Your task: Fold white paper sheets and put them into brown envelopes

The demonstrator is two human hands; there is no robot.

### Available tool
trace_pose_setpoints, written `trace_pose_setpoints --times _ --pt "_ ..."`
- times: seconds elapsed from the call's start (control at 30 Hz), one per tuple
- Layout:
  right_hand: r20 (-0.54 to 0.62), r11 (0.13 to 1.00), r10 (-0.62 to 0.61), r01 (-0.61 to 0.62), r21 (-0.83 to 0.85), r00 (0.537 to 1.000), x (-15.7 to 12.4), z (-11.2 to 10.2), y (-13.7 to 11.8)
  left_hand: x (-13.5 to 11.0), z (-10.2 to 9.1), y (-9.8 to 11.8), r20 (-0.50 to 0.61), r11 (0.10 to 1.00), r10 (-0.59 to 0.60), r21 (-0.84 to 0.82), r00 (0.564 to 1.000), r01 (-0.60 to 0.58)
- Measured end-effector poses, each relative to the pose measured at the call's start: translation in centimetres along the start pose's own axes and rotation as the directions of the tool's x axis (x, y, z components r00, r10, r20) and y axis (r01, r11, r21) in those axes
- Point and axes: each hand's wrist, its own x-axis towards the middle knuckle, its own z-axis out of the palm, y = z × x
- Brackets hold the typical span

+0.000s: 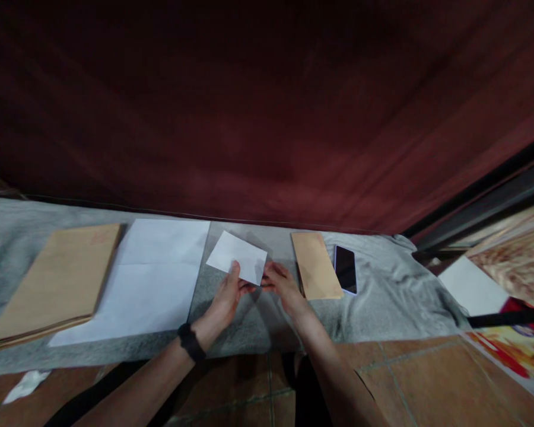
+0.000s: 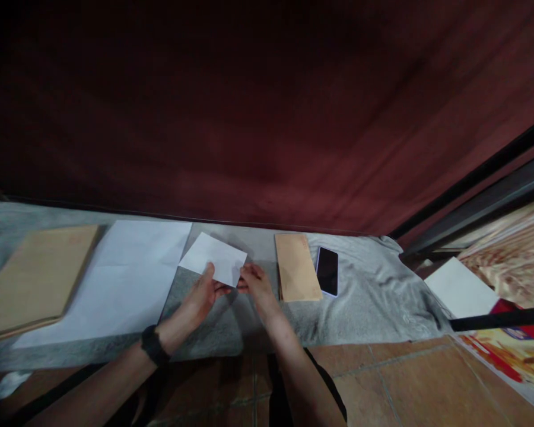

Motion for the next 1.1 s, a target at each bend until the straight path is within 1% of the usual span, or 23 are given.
trace_pose_setpoints --times 0.07,0.13,0.2,0.23,0.27,0.3,0.33,0.37,0.4,0.43,0.47,0.5,0.53,0.57,0.63,0.7,0.77,0.83,0.87,0.9,0.97,1.03,1.1 --pt "-0.041 0.999 -0.034 0.033 -0.017 0.999 0.0 0.0 0.1 -0.7 0.2 -0.2 0.051 0.998 -0.047 -0.036 0.998 0.049" --pt "-0.071 0.997 -0.056 0.052 -0.053 0.996 0.2 -0.2 0.0 -1.5 0.2 -0.3 0.126 0.991 -0.130 0.004 0.983 0.131" --pt "-0.073 0.991 -0.069 0.060 -0.120 0.995 0.5 -0.7 -0.1 -2.2 0.0 -0.2 0.228 0.966 -0.243 0.145 0.943 0.214" --pt "-0.065 0.985 -0.074 0.063 -0.160 0.995 0.5 -0.9 -0.2 -2.6 -0.1 -0.2 0.271 0.944 -0.285 0.245 0.919 0.221" --pt "-0.052 0.977 -0.075 0.063 -0.201 0.996 0.6 -1.2 -0.2 -2.9 -0.2 -0.2 0.295 0.917 -0.297 0.353 0.908 0.185" --pt "-0.039 0.968 -0.071 0.059 -0.244 0.997 0.6 -1.4 -0.1 -3.1 -0.2 -0.1 0.306 0.881 -0.258 0.464 0.916 0.093" --pt "-0.032 0.957 -0.063 0.051 -0.285 0.998 0.6 -1.6 0.0 -3.3 -0.2 0.1 0.314 0.821 -0.161 0.569 0.936 -0.050" --pt "-0.034 0.945 -0.054 0.041 -0.324 0.998 0.6 -1.7 0.2 -3.4 -0.2 0.2 0.334 0.715 -0.019 0.663 0.942 -0.221" --pt "-0.040 0.932 -0.049 0.031 -0.362 0.998 0.6 -1.8 0.4 -3.3 -0.3 0.4 0.376 0.558 0.135 0.736 0.917 -0.384" --pt "-0.052 0.917 -0.048 0.023 -0.398 0.997 0.6 -1.8 0.7 -3.2 -0.4 0.5 0.437 0.367 0.262 0.779 0.860 -0.508" --pt "-0.060 0.901 -0.050 0.019 -0.433 0.997 0.7 -1.9 0.9 -2.9 -0.5 0.4 0.498 0.174 0.345 0.799 0.795 -0.576" --pt "-0.063 0.883 -0.055 0.019 -0.469 0.996 0.7 -1.9 1.1 -2.5 -0.7 0.2 0.547 0.008 0.381 0.804 0.745 -0.595" --pt "-0.065 0.860 -0.060 0.019 -0.510 0.996 0.7 -2.0 1.2 -2.0 -1.0 -0.1 0.575 -0.122 0.388 0.807 0.720 -0.578" --pt "-0.065 0.831 -0.066 0.019 -0.556 0.996 0.8 -2.1 1.3 -1.5 -1.3 -0.6 0.584 -0.220 0.383 0.811 0.716 -0.543" --pt "-0.066 0.752 -0.102 0.034 -0.658 0.993 0.7 -2.3 1.2 -0.7 -1.8 -1.7 0.583 -0.344 0.345 0.807 0.735 -0.479" --pt "-0.055 0.634 -0.174 0.069 -0.770 0.983 0.5 -2.4 1.0 -0.1 -2.2 -2.7 0.571 -0.397 0.312 0.805 0.760 -0.441" --pt "-0.033 0.476 -0.285 0.111 -0.872 0.958 0.1 -2.3 0.8 0.2 -2.3 -3.3 0.553 -0.418 0.306 0.809 0.775 -0.413" --pt "0.001 0.324 -0.420 0.151 -0.934 0.908 -0.4 -1.7 0.9 0.3 -2.3 -3.6 0.543 -0.430 0.315 0.813 0.779 -0.392" --pt "0.031 0.271 -0.479 0.181 -0.945 0.877 -0.7 -1.3 1.0 0.3 -2.3 -3.7 0.540 -0.435 0.323 0.814 0.778 -0.385" --pt "0.075 0.239 -0.518 0.229 -0.943 0.852 -0.9 -0.8 1.2 0.4 -2.4 -3.8 0.541 -0.439 0.327 0.813 0.775 -0.383" --pt "0.190 0.231 -0.527 0.355 -0.906 0.828 -1.2 0.3 1.8 0.6 -2.6 -4.0 0.567 -0.454 0.323 0.796 0.758 -0.402" --pt "0.298 0.250 -0.475 0.452 -0.856 0.828 -1.4 1.4 2.6 0.8 -2.8 -4.3 0.602 -0.470 0.305 0.769 0.738 -0.433" --pt "0.351 0.235 -0.429 0.478 -0.846 0.832 -1.3 2.1 3.4 1.1 -3.1 -4.4 0.620 -0.479 0.289 0.753 0.730 -0.450"
